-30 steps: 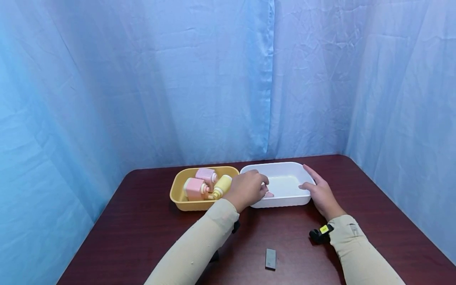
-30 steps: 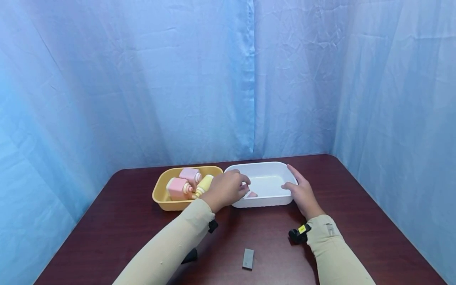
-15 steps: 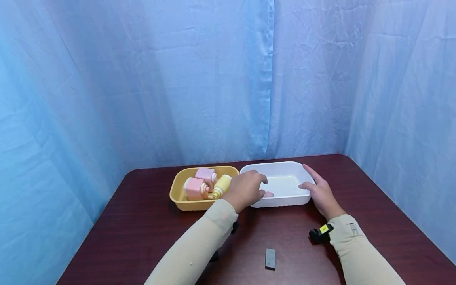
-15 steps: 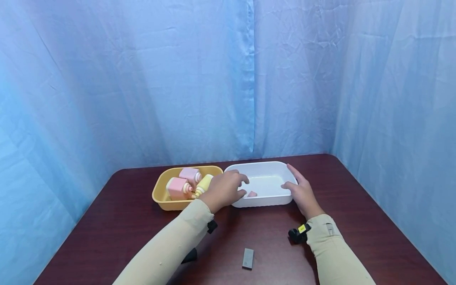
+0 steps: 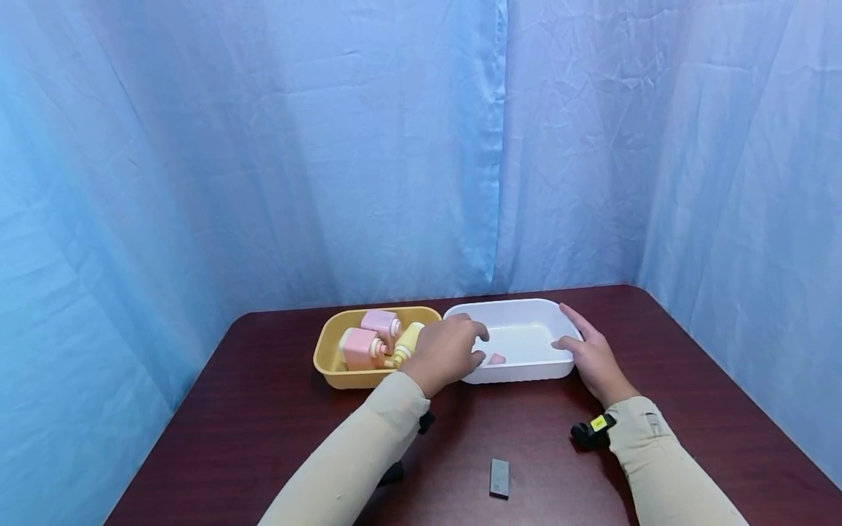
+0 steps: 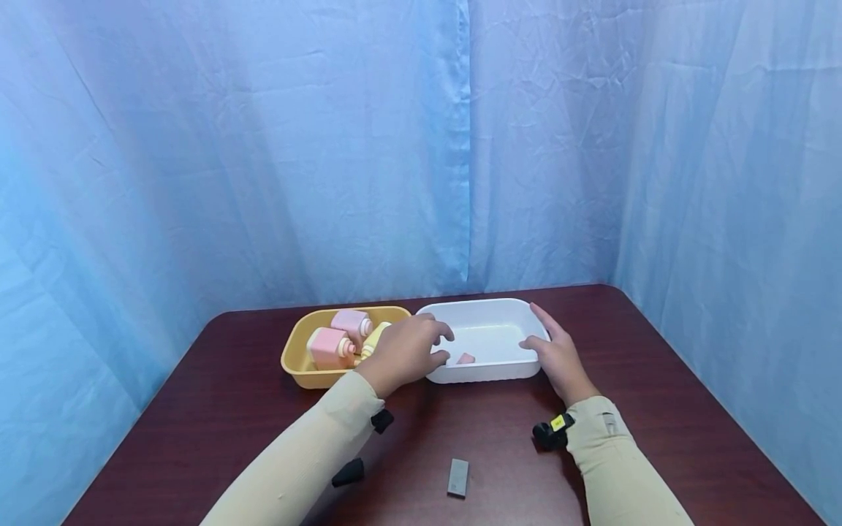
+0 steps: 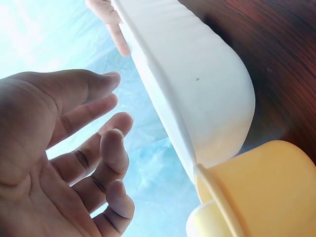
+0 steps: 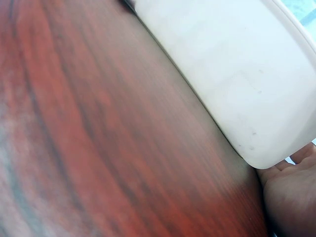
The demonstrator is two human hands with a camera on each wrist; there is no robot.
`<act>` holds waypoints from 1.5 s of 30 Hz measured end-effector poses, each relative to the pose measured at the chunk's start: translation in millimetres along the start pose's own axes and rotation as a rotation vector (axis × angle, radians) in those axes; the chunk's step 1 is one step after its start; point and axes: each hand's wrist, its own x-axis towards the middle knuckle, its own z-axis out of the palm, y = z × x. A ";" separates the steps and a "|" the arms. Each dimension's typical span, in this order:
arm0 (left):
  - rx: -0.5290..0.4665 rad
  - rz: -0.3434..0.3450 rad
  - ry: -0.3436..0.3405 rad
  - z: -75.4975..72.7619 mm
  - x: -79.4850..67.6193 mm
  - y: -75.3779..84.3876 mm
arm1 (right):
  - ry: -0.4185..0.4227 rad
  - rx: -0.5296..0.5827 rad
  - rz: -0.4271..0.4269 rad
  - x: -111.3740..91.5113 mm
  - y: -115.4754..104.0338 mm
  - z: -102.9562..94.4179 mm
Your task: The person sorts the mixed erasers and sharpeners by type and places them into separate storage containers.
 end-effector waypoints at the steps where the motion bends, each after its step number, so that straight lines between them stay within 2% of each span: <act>1: -0.005 0.001 0.005 -1.0 -1.9 -0.6 | 0.000 0.001 -0.002 0.1 0.1 -0.2; 13: -0.026 0.022 0.034 -8.4 -30.9 -13.2 | 0.002 0.000 0.010 1.3 0.1 -0.7; 19: -0.098 0.016 0.026 -14.6 -50.3 -20.1 | -0.003 -0.011 -0.007 1.9 -1.9 -0.9; 26: -0.075 0.037 0.032 -18.5 -78.1 -29.4 | -0.003 -0.009 0.000 2.0 -1.6 -2.5; 39: -0.117 -0.068 -0.093 -0.5 -141.8 -61.6 | -0.001 0.007 0.003 2.1 -0.9 -1.3; 45: -0.139 -0.056 -0.127 5.7 -166.3 -70.4 | -0.005 0.012 0.012 1.5 -1.0 -1.5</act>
